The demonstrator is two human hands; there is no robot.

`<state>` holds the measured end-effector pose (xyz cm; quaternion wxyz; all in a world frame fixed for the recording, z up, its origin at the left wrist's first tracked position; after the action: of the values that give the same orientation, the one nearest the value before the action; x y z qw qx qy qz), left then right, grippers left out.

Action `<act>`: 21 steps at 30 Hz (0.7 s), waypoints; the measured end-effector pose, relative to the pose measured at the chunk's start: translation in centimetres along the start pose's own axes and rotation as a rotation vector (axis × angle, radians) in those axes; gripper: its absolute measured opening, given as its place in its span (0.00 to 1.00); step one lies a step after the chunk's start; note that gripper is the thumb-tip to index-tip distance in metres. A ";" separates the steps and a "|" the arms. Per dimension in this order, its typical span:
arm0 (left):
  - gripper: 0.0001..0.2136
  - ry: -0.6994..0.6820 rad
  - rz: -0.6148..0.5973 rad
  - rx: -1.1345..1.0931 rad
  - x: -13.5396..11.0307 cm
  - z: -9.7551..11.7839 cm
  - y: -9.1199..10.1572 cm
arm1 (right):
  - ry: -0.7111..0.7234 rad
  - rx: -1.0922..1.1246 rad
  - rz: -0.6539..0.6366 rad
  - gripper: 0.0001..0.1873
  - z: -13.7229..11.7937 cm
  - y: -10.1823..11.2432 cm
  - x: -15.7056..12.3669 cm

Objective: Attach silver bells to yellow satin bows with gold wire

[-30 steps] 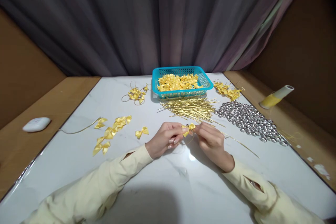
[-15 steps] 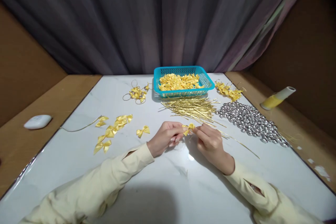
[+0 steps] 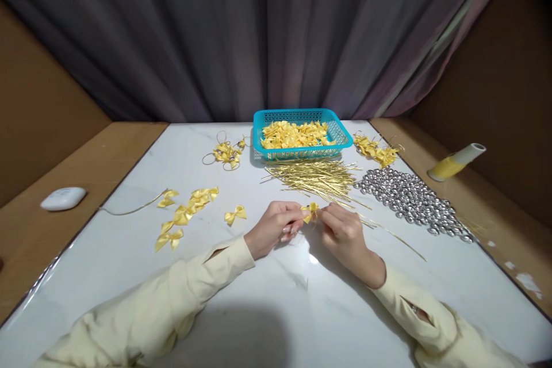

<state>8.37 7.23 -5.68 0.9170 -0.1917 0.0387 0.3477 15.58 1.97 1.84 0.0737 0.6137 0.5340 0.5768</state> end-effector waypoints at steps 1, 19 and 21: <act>0.14 -0.009 0.010 0.010 0.0 0.2 0.1 | -0.022 0.022 -0.011 0.13 0.3 0.0 0.1; 0.11 -0.282 0.155 0.536 -1.9 3.9 -0.6 | -0.670 0.892 -0.329 0.13 6.2 -3.9 -0.6; 0.11 -0.307 0.177 0.598 -2.1 4.0 -0.5 | -0.674 0.907 -0.302 0.12 6.1 -3.2 -0.4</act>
<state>6.92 7.11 -1.35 0.8941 0.1440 0.0169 0.4238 18.65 6.24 -2.62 0.0508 0.6506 0.7563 0.0465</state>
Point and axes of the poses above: each hand's wrist, its own x-axis towards the middle knuckle, its own y-axis out of the back of the hand, z = x × y, the point moved 10 cm from there along x, towards the middle knuckle, and after that the axes turned 8 degrees about -z, right-handed, at the moved point
